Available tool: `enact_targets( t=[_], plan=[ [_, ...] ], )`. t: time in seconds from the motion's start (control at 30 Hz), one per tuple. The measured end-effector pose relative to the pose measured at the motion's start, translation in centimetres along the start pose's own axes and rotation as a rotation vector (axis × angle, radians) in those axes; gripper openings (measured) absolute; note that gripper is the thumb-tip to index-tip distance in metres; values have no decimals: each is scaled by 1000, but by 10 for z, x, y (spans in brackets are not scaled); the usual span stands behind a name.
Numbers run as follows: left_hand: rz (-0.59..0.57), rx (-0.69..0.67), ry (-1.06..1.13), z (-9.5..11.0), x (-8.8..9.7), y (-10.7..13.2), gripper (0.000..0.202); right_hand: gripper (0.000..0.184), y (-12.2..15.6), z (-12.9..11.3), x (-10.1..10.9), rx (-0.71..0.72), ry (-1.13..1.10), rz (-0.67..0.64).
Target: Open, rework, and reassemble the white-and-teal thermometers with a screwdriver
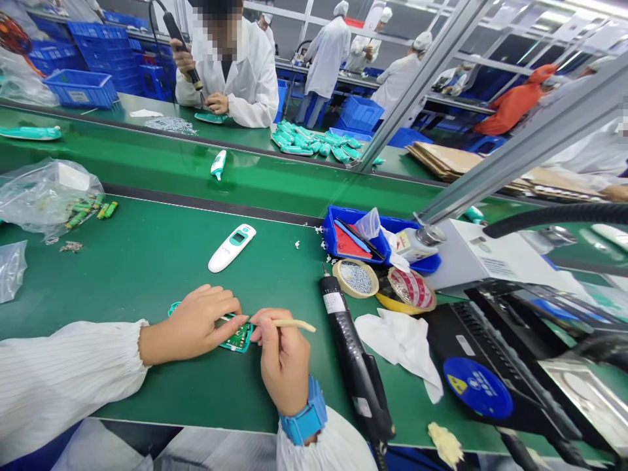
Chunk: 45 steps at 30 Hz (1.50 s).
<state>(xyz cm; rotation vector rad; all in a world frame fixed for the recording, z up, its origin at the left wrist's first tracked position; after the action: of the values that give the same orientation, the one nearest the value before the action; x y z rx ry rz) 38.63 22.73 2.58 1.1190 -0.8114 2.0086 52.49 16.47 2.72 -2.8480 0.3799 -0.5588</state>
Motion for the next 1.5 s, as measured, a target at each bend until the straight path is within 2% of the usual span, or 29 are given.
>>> enact_targets(
  t=[0.37, 0.63, 1.03, 1.5],
  plan=[
    [27, -9, 3, 0, 0, 2, 28, 19, 3, 2, 2, -46, -159, 63],
    [23, -9, 4, 0, 1, 1, 27, 20, 4, 0, 0, -30, -130, 6],
    [25, -10, 13, 1, 0, 1, 27, 20, 2, 1, 1, 1, -38, 9],
    [34, -13, 10, 0, 0, 1, 27, 23, 4, -2, 2, -24, -103, 25]
  ],
)
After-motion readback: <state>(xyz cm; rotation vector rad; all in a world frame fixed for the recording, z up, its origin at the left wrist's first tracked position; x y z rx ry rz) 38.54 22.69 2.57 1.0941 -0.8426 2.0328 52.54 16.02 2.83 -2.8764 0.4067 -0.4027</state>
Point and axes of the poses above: each hand's wrist, its own y-axis away from the middle knuckle, its own x-axis out of the back of the hand, z = x × y, the point moved 2 cm from there along -y, towards the middle knuckle, and after that the axes turned 9 degrees about -x, right-handed, at the moved point
